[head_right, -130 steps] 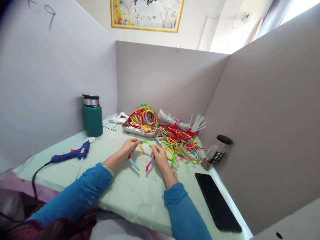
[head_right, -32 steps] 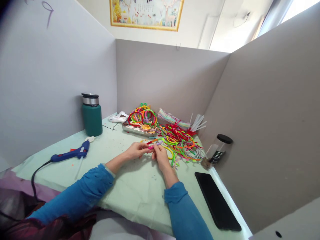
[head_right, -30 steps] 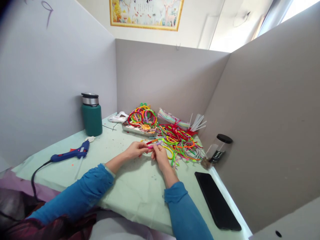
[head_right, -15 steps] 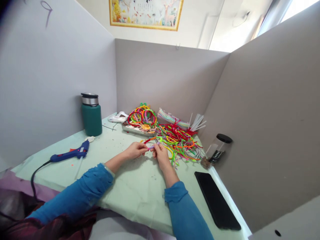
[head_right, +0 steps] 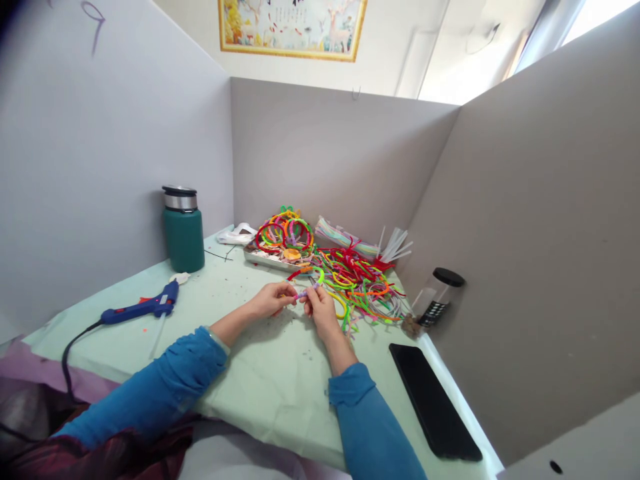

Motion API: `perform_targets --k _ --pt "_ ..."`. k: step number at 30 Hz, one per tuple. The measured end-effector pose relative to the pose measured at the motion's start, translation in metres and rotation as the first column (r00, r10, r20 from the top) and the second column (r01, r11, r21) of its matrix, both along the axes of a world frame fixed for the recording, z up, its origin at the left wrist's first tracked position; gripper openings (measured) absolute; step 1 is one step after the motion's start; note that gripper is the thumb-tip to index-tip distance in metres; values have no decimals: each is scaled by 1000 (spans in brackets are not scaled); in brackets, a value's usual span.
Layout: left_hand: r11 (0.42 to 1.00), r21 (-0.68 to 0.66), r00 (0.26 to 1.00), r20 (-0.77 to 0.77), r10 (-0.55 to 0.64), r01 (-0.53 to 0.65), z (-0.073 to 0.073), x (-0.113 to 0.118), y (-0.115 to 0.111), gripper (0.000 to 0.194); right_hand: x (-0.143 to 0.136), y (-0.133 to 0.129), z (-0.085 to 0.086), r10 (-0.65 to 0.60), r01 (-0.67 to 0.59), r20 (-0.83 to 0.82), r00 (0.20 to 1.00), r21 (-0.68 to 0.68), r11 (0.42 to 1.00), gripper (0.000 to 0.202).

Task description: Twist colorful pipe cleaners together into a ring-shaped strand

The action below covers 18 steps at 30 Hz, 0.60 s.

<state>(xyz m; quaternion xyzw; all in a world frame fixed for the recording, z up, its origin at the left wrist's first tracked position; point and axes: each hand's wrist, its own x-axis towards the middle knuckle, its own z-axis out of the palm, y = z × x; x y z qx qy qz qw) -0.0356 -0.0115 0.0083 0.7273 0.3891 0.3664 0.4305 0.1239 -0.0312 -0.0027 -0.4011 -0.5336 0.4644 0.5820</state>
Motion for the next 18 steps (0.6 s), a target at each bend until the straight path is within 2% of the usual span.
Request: perform_targets --k 5,12,18 --pt "999 -28 998 36 -45 46 1 0 -1 30 0 0 0 0 0 3 1000 21 1000 34" --pt "997 -38 997 48 -60 62 7 0 -6 26 0 0 0 -5 5 10 1000 13 1000 36" --pt "999 -15 998 39 -50 51 3 -1 -3 21 0 0 1 -9 9 19 1000 -4 1000 36"
